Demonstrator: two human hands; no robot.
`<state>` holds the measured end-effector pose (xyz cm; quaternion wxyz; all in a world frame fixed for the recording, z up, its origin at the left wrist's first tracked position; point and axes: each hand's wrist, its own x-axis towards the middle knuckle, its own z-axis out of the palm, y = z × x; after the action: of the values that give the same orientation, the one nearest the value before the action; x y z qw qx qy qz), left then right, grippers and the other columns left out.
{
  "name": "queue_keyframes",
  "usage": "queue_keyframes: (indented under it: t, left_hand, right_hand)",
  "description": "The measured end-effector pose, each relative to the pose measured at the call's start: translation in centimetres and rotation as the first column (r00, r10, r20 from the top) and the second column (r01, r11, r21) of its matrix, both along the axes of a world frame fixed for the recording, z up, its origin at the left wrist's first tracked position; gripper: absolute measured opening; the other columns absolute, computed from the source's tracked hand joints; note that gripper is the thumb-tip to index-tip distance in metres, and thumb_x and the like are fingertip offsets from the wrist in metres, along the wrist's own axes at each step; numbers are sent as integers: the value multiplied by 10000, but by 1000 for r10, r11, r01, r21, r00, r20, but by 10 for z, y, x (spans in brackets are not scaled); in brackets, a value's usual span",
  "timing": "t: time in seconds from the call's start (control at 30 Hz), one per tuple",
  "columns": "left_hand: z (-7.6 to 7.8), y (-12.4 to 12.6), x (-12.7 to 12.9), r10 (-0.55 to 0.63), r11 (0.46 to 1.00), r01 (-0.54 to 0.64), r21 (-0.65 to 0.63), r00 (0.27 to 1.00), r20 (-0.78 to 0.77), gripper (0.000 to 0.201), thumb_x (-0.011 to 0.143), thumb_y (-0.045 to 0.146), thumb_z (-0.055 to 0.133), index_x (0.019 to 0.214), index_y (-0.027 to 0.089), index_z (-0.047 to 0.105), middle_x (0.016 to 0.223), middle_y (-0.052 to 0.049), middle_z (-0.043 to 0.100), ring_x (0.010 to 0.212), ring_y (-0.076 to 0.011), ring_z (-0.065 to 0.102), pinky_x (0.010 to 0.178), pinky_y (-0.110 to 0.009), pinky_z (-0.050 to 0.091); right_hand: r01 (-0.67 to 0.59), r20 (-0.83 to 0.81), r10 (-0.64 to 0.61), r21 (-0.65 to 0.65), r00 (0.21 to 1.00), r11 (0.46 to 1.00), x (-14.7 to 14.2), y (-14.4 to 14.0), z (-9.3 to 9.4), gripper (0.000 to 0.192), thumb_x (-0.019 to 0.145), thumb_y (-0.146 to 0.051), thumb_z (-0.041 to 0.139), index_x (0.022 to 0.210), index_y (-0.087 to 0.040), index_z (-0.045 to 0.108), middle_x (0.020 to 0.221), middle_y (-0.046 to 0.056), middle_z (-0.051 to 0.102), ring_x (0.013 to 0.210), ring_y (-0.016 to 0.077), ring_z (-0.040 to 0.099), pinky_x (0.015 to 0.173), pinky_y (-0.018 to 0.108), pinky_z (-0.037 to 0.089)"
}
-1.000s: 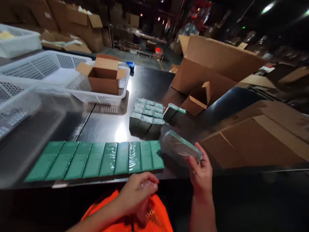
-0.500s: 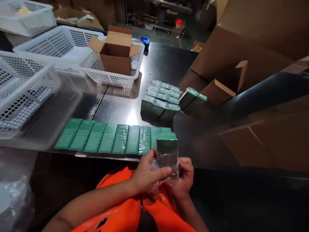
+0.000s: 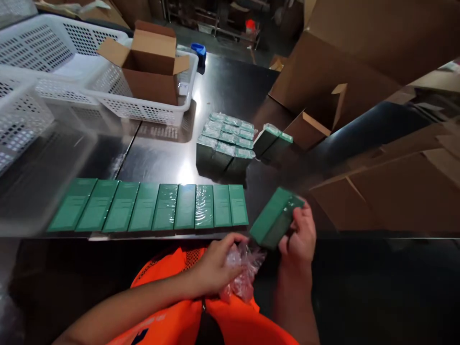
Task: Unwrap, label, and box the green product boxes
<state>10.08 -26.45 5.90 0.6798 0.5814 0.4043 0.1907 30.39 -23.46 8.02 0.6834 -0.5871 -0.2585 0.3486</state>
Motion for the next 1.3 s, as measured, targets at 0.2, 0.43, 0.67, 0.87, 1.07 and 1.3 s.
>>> queue_keyframes:
  t: [0.2,0.43,0.67,0.87,1.07,1.3]
  left_hand:
    - [2,-2,-2,-160,985,158,69,986,33,58,662,163,617,649,173,673,633,14,604,598,-121,524,567,-225,341]
    - [-15,-6,0,-169,973,157,170,984,62,365,569,246,795,456,179,455,478,54,417,574,-112,430,677,-277,358]
    - [-19,-12,-1,24,996,1,-88,959,282,131,539,80,544,648,153,553,1169,-90,634,751,-145,664,567,-222,477]
    - [-7,-10,-4,-34,990,73,-125,958,286,329,624,128,534,870,164,750,647,-24,673,488,-130,576,494,-237,454]
    - [-4,-9,-14,-62,992,28,127,960,273,347,802,393,610,652,128,775,544,-72,640,537,-137,549,528,-250,364]
    - [-7,0,-17,119,970,-79,-231,979,164,378,793,475,684,891,116,749,598,-30,620,493,-98,498,491,-219,377]
  right_hand:
    - [-84,433,196,-263,880,961,20,51,-41,561,672,-589,739,1046,-172,711,993,93,706,809,219,623,770,375,501]
    - [-51,747,300,-337,593,940,14,50,-66,577,804,-656,555,1065,-180,750,1013,138,734,971,306,621,893,472,491]
    - [0,894,187,-205,408,979,30,66,-44,578,879,-609,526,1223,-167,668,1174,166,652,1088,300,598,978,491,466]
    - [70,989,150,-150,3,986,36,153,21,585,956,-385,473,1484,-144,401,1500,183,430,1408,317,324,1097,516,326]
    - [14,950,309,-309,-35,951,34,215,25,611,839,-148,527,1445,-139,451,1348,184,545,1356,355,360,1078,651,196]
    - [76,841,-135,111,523,991,49,110,8,568,795,-369,656,1319,-179,548,1218,121,530,1076,255,566,966,441,472]
